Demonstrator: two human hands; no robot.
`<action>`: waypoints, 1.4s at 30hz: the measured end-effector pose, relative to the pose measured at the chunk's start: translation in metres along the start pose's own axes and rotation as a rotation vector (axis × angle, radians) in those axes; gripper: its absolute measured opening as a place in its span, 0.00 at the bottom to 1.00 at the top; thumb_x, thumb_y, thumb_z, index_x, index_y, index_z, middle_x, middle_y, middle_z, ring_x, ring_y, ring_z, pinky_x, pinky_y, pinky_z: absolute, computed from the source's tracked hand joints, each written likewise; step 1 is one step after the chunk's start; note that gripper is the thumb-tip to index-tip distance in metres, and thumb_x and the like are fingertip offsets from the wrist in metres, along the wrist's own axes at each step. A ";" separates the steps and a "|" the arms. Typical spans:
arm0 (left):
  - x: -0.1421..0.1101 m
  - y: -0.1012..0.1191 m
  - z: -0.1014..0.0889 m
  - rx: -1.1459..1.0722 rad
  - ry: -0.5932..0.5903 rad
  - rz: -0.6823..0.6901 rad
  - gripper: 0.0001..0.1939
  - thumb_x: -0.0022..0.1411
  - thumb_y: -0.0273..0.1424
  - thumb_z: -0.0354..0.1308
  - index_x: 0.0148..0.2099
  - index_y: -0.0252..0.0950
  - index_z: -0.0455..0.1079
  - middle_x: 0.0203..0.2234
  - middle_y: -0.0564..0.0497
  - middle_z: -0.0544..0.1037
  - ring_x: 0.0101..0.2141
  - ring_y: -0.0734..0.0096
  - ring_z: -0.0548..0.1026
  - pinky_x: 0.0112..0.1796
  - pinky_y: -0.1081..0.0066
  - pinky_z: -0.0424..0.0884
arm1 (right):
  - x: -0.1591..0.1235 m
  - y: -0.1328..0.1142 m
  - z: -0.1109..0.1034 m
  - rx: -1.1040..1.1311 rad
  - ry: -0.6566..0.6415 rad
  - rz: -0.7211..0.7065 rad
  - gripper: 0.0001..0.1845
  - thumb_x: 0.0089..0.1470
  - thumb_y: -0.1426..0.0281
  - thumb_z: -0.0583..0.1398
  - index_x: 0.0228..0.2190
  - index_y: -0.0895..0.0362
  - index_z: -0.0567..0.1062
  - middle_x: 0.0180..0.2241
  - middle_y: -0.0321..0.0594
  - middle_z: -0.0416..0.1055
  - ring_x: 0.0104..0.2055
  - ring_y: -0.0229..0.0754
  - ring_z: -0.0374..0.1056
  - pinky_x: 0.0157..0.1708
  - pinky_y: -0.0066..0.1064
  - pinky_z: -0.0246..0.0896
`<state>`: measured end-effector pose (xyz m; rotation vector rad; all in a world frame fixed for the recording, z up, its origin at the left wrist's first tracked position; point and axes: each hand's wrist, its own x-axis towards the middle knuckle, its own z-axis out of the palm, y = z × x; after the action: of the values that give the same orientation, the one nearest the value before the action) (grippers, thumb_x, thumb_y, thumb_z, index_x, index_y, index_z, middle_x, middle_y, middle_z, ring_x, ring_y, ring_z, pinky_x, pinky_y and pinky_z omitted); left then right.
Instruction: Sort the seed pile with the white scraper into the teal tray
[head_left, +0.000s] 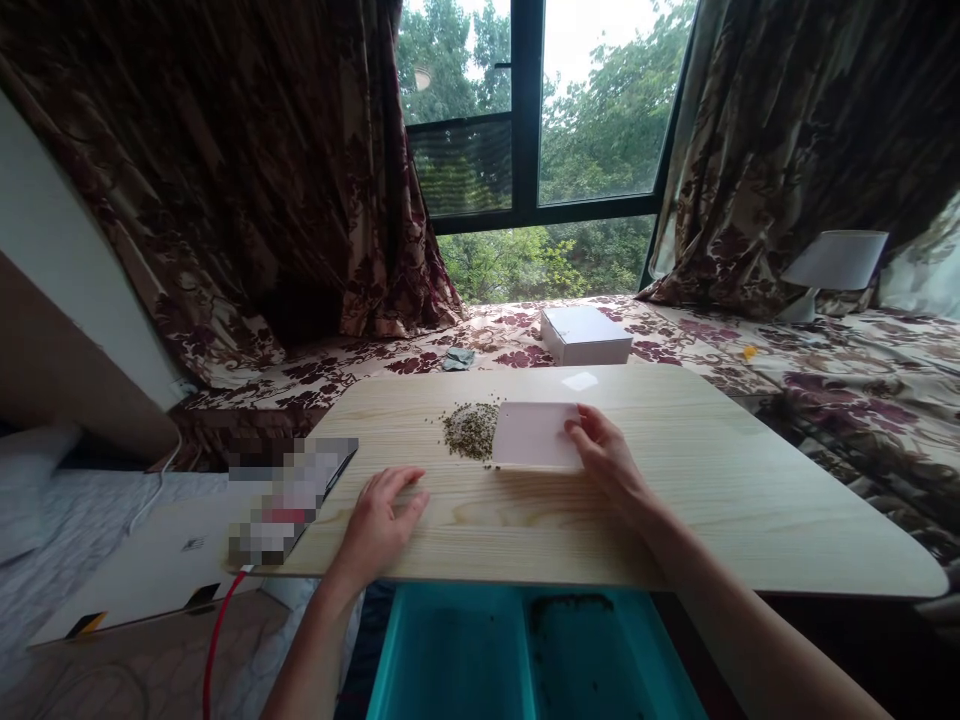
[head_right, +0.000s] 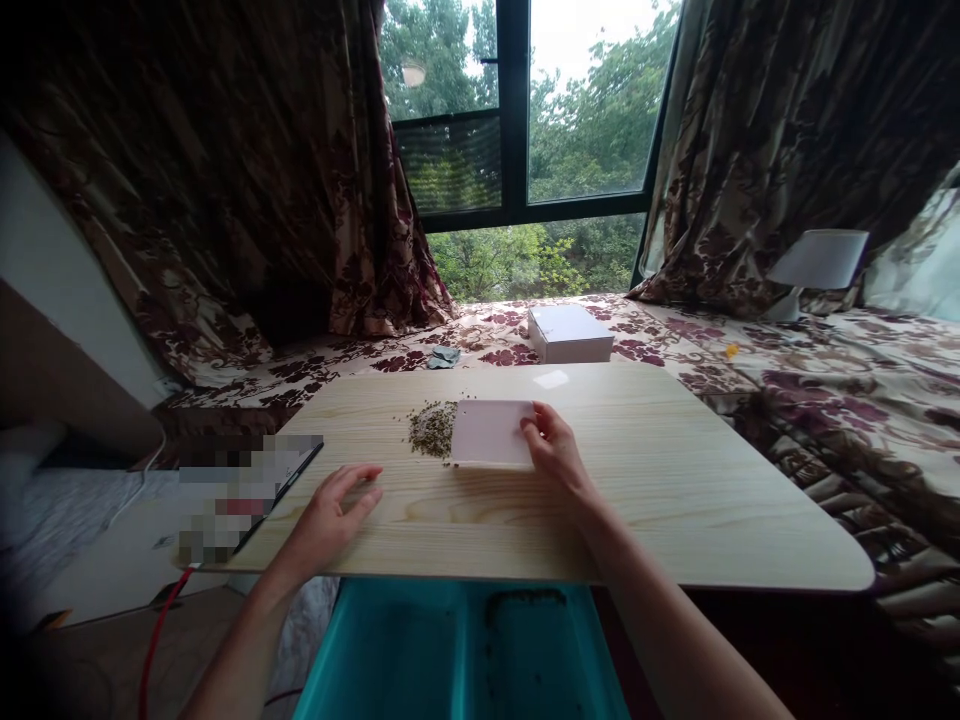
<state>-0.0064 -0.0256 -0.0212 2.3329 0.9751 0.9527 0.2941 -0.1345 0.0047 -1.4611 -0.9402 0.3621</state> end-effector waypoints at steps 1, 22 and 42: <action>0.000 0.000 0.000 0.001 0.001 0.001 0.14 0.58 0.37 0.55 0.45 0.38 0.72 0.42 0.47 0.77 0.47 0.61 0.73 0.51 0.59 0.67 | 0.000 0.000 0.001 -0.001 -0.008 -0.001 0.16 0.47 0.63 0.57 0.38 0.57 0.71 0.30 0.40 0.74 0.31 0.41 0.69 0.30 0.31 0.63; 0.000 0.001 0.000 0.000 0.002 -0.005 0.13 0.58 0.37 0.55 0.45 0.39 0.72 0.43 0.47 0.77 0.48 0.60 0.72 0.52 0.59 0.67 | 0.012 -0.017 0.006 0.059 -0.176 0.100 0.15 0.45 0.64 0.57 0.37 0.55 0.74 0.29 0.39 0.77 0.29 0.40 0.70 0.28 0.29 0.63; -0.001 0.000 0.000 0.007 -0.010 0.000 0.14 0.59 0.37 0.55 0.45 0.38 0.72 0.43 0.47 0.77 0.48 0.60 0.72 0.51 0.59 0.67 | 0.038 -0.021 0.016 0.002 -0.498 0.346 0.08 0.43 0.72 0.63 0.31 0.57 0.76 0.29 0.37 0.76 0.30 0.38 0.68 0.28 0.25 0.61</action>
<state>-0.0069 -0.0261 -0.0212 2.3411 0.9768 0.9379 0.2988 -0.0986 0.0339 -1.5640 -1.0699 1.0157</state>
